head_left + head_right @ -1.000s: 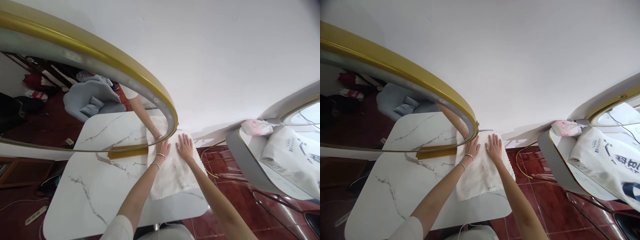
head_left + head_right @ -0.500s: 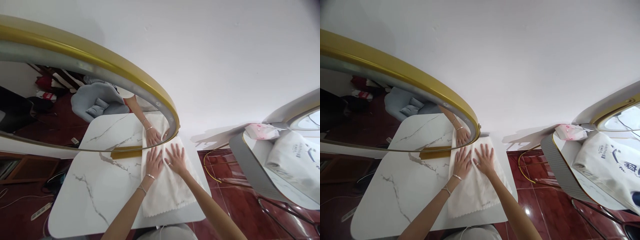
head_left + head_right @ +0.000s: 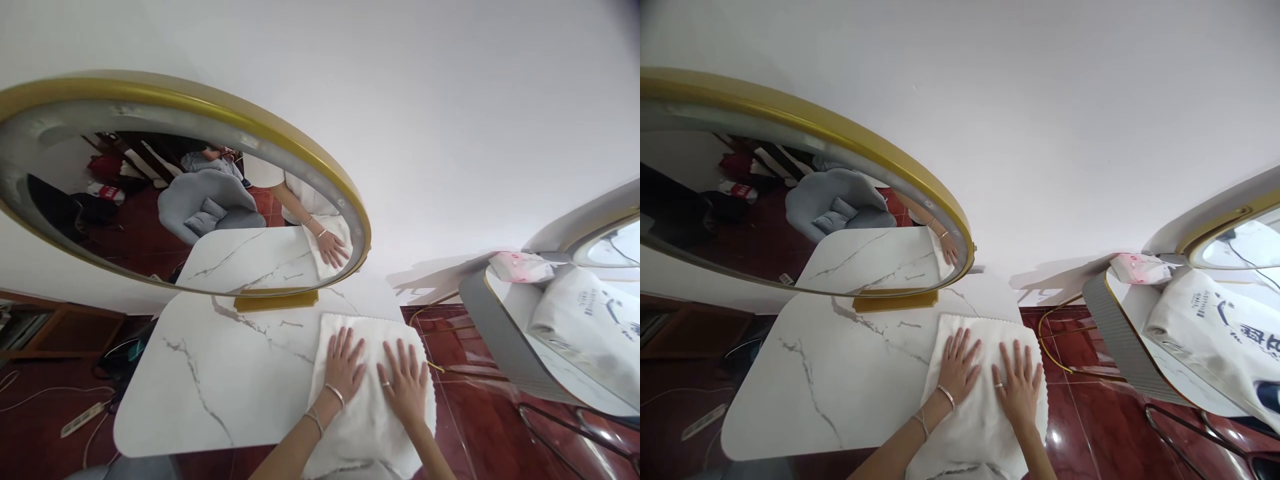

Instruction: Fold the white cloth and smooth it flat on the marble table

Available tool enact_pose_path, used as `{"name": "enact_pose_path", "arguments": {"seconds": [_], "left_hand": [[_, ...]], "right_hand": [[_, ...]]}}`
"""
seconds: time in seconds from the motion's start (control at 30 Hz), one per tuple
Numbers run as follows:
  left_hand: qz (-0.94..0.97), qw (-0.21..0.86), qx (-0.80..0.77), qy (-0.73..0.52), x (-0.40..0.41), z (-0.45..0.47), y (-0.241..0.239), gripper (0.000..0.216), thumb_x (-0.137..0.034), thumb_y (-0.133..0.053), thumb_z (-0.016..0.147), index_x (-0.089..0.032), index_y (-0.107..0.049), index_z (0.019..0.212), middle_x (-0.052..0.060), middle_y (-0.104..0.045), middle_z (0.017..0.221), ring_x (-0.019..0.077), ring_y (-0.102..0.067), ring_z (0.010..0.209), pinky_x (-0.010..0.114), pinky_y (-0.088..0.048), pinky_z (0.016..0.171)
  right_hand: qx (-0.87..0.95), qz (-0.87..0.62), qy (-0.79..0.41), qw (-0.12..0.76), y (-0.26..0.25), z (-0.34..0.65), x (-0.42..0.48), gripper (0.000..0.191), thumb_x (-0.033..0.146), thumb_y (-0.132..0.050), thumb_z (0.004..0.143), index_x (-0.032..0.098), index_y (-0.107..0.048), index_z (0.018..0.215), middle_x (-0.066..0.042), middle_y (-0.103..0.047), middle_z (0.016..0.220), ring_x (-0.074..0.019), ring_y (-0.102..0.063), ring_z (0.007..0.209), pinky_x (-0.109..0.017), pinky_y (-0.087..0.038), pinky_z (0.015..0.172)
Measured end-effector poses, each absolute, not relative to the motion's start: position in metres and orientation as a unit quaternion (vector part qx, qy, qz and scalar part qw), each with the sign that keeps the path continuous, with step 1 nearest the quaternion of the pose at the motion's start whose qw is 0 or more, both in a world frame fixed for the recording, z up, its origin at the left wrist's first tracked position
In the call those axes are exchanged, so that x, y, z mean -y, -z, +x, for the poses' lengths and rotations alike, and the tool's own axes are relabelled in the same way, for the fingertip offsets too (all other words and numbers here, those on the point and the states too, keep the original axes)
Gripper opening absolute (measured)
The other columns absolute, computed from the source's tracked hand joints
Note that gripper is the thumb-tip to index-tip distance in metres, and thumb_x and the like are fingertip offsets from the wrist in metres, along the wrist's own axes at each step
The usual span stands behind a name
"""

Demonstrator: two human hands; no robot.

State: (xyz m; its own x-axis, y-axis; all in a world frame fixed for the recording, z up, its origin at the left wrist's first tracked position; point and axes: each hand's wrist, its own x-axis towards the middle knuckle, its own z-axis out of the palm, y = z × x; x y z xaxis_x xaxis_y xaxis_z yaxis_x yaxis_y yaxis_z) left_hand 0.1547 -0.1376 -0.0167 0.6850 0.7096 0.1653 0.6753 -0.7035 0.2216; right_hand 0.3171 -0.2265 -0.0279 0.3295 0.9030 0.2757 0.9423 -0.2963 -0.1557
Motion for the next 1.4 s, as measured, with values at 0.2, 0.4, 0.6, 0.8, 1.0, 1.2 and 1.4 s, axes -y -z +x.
{"name": "enact_pose_path", "arguments": {"seconds": [0.2,0.4,0.6,0.8,1.0,1.2,1.4], "left_hand": [[0.906,0.027,-0.403,-0.130,0.130,0.102,0.018,0.058,-0.041,-0.046,0.092,-0.033,-0.030,0.148,0.004,-0.023,0.158,0.0267,-0.024,0.144,0.045,-0.021,0.115],[0.865,-0.045,-0.481,-0.133,0.120,-0.005,0.023,0.052,-0.034,-0.044,0.092,-0.030,-0.039,0.144,0.006,-0.031,0.154,0.0260,-0.028,0.142,0.041,-0.019,0.115],[0.850,-0.030,-0.511,-0.123,0.099,-0.072,0.020,0.048,-0.038,-0.043,0.092,-0.030,-0.046,0.139,0.006,-0.039,0.150,0.0259,-0.034,0.138,0.042,-0.026,0.110],[0.712,0.035,-0.685,-0.152,0.053,-0.084,0.001,0.041,-0.034,-0.043,0.091,-0.020,-0.058,0.126,0.013,-0.054,0.136,0.0301,-0.045,0.124,0.048,-0.035,0.099],[0.760,0.134,-0.624,-0.120,0.021,-0.106,-0.032,0.017,-0.024,-0.051,0.083,-0.023,-0.067,0.088,0.005,-0.068,0.092,0.0253,-0.056,0.100,0.052,-0.029,0.103],[0.782,0.269,-0.561,-0.047,0.025,-0.124,-0.050,0.018,-0.029,-0.055,0.081,-0.017,-0.069,0.079,0.011,-0.065,0.108,0.0241,-0.062,0.097,0.037,-0.047,0.088],[0.819,0.312,-0.479,-0.042,0.020,-0.127,-0.080,0.024,-0.031,-0.053,0.086,-0.019,-0.070,0.075,0.003,-0.070,0.079,0.0171,-0.064,0.075,0.028,-0.048,0.074]], "right_hand": [[0.594,-0.793,0.043,0.131,0.030,0.267,0.207,0.055,0.046,-0.028,0.096,0.028,-0.033,0.148,-0.006,-0.017,0.158,-0.0331,-0.007,0.146,-0.062,-0.012,0.112],[0.675,-0.723,0.003,0.149,0.032,0.180,0.164,0.056,0.045,-0.039,0.094,0.030,-0.033,0.147,-0.008,-0.020,0.157,-0.0356,-0.010,0.145,-0.061,-0.009,0.112],[0.699,-0.692,-0.036,0.180,0.026,0.119,0.132,0.053,0.046,-0.041,0.094,0.032,-0.037,0.145,-0.006,-0.026,0.156,-0.0358,-0.018,0.143,-0.061,-0.011,0.111],[0.641,-0.711,-0.074,0.279,0.010,0.137,0.093,0.036,0.027,-0.038,0.095,0.016,-0.058,0.122,-0.014,-0.063,0.118,-0.0297,-0.052,0.110,-0.047,-0.041,0.088],[0.668,-0.674,-0.067,0.308,-0.019,0.155,0.068,0.033,0.019,-0.041,0.091,0.017,-0.055,0.121,-0.010,-0.065,0.109,-0.0252,-0.053,0.101,-0.039,-0.045,0.082],[0.765,-0.555,-0.112,0.308,-0.041,0.127,0.064,0.037,0.016,-0.046,0.088,0.021,-0.052,0.124,-0.010,-0.062,0.110,-0.0246,-0.054,0.104,-0.041,-0.048,0.087],[0.840,-0.462,-0.199,0.205,-0.060,0.097,0.033,0.034,0.018,-0.073,0.073,0.022,-0.060,0.105,-0.010,-0.054,0.129,-0.0280,-0.047,0.121,-0.046,-0.044,0.099]]}}
